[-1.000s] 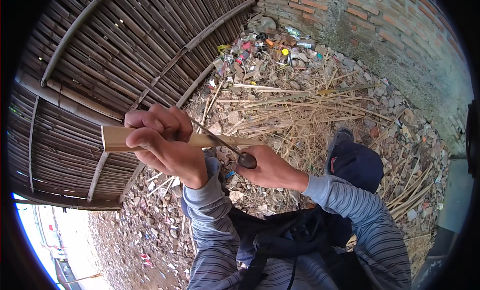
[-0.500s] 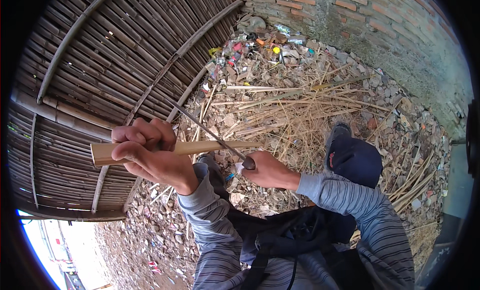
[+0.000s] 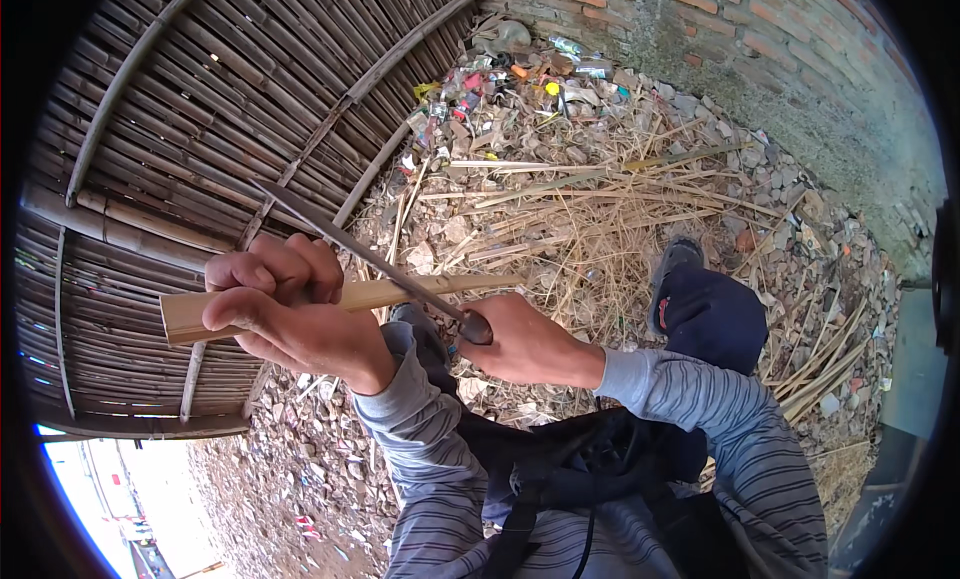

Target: The person holds and shaves bamboo strips using a large knife.

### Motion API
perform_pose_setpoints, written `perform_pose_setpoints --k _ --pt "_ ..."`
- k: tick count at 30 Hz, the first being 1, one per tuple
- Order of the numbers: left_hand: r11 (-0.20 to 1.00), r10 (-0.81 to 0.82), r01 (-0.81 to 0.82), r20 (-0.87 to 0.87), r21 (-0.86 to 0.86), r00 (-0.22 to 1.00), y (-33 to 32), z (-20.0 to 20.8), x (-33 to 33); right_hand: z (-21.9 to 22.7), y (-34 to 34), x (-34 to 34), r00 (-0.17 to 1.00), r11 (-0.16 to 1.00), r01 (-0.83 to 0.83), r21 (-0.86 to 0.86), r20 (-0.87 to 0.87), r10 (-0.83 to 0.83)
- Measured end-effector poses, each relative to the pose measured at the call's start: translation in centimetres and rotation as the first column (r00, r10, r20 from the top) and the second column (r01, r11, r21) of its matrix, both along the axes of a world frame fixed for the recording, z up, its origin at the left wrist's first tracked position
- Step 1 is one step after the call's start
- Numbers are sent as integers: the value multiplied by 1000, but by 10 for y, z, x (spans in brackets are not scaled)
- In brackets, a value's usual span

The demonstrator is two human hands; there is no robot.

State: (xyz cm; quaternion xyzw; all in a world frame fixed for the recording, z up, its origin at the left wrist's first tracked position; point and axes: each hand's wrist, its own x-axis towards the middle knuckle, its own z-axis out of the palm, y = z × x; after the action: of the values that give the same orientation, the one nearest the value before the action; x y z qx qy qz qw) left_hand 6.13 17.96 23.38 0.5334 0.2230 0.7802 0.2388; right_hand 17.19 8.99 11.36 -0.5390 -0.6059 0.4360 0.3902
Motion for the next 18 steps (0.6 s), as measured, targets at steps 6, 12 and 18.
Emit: perform_pose_setpoints --k 6,12,18 --pt "1000 21 -21 6 -20 1000 1 0 -1 -85 -1 11 998 985 59 -165 5 -59" --pt "996 -88 89 52 -24 995 4 3 -5 -127 -5 20 865 773 -101 -626 -439 -243" --pt "821 -570 567 -57 -61 820 15 -4 -52 -102 -5 33 878 799 -157 -580 -452 -155"
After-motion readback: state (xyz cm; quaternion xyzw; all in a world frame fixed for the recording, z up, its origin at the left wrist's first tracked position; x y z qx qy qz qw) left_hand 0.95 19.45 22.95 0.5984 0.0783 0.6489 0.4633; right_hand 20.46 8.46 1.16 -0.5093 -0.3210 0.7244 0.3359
